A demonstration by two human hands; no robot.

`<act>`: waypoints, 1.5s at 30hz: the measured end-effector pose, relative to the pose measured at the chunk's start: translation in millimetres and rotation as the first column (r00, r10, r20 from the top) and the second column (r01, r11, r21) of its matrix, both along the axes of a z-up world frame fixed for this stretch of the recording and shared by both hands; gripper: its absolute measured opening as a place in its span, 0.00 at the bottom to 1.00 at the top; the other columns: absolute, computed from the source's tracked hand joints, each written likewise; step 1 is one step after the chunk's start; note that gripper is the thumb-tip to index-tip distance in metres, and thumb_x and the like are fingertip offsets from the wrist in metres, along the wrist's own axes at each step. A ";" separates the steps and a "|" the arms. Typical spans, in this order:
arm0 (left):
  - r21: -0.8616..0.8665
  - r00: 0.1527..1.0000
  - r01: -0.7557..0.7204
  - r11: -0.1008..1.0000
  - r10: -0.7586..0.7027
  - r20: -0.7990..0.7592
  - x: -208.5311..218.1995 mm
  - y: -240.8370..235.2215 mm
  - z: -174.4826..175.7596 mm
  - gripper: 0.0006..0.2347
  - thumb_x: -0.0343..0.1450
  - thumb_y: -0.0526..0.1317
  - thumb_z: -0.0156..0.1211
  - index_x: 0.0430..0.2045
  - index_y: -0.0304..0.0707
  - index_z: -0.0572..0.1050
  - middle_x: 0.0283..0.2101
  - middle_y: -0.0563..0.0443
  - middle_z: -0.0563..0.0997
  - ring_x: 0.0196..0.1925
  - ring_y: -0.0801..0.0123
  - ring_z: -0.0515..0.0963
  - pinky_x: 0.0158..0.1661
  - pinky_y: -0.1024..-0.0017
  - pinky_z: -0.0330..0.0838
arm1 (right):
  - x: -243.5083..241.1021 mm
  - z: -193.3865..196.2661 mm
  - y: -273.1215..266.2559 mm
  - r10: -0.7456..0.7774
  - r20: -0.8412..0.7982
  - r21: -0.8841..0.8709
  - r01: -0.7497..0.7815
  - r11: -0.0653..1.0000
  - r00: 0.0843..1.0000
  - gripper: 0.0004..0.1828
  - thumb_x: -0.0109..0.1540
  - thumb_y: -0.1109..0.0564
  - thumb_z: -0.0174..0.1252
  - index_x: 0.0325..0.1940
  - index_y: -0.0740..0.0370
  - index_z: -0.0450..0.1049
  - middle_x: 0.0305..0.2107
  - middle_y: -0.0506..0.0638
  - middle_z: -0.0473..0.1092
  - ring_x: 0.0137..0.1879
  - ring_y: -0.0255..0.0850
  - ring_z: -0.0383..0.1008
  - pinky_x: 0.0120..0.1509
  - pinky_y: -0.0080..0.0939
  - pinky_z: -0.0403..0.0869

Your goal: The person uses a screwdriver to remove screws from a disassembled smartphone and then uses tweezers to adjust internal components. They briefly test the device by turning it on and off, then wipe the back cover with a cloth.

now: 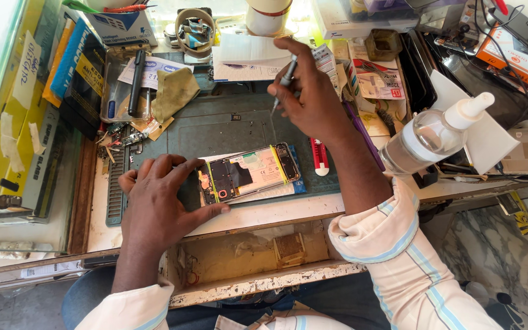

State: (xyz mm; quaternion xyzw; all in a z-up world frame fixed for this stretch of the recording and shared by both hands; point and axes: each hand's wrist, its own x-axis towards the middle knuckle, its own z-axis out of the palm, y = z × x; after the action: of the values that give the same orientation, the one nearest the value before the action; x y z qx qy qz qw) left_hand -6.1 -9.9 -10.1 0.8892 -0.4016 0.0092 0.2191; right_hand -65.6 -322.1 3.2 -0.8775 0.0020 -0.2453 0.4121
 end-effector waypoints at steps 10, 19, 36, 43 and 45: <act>-0.026 1.000 0.000 1.000 -0.001 -0.030 -2.5 2.0 7.0 0.41 0.46 0.65 0.78 0.52 0.47 0.79 0.50 0.52 0.77 0.57 0.60 0.70 0.57 0.59 0.53 | 6.9 -2.4 11.0 0.005 -0.013 -0.076 -0.006 0.997 1.000 0.32 0.69 0.64 0.62 0.72 0.54 0.54 0.39 0.51 0.77 0.42 0.38 0.84 0.41 0.38 0.83; -0.022 0.999 -0.004 1.000 0.003 -0.039 -2.0 1.8 6.1 0.40 0.47 0.65 0.78 0.52 0.47 0.78 0.51 0.51 0.76 0.59 0.58 0.70 0.57 0.59 0.59 | 6.6 -0.9 21.9 0.100 -0.068 -0.111 -0.107 0.988 0.993 0.28 0.67 0.65 0.63 0.66 0.57 0.57 0.36 0.50 0.78 0.44 0.38 0.85 0.45 0.37 0.82; -0.009 1.000 -0.006 1.000 0.005 -0.029 -2.7 2.2 7.4 0.38 0.48 0.64 0.77 0.51 0.48 0.78 0.51 0.52 0.75 0.58 0.57 0.70 0.55 0.58 0.62 | 7.4 -2.2 29.1 0.069 -0.050 -0.132 -0.075 0.988 0.996 0.26 0.67 0.63 0.65 0.64 0.57 0.59 0.38 0.51 0.79 0.43 0.38 0.85 0.42 0.36 0.82; -0.031 0.998 -0.012 0.999 0.010 -0.067 -2.2 3.0 8.0 0.41 0.46 0.66 0.77 0.53 0.51 0.77 0.51 0.52 0.76 0.58 0.59 0.71 0.54 0.60 0.61 | 6.8 -1.8 39.0 0.199 0.023 0.280 -0.198 0.940 0.980 0.27 0.69 0.63 0.64 0.66 0.58 0.58 0.43 0.53 0.77 0.44 0.38 0.83 0.44 0.35 0.83; -0.096 0.999 0.013 0.995 -0.017 -0.035 -1.9 6.0 7.1 0.42 0.46 0.66 0.76 0.54 0.50 0.77 0.50 0.51 0.77 0.56 0.59 0.72 0.53 0.58 0.59 | 7.3 -3.6 46.8 0.273 0.019 0.427 -0.255 0.868 0.962 0.29 0.68 0.64 0.63 0.67 0.58 0.56 0.44 0.54 0.76 0.45 0.38 0.83 0.46 0.37 0.84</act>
State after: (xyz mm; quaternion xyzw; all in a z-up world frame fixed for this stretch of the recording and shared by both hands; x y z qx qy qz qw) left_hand -8.0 -3.8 -3.0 0.8746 -0.4034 0.0107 0.2687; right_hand -58.4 -275.3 -0.4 -0.7634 -0.0560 -0.1620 0.6228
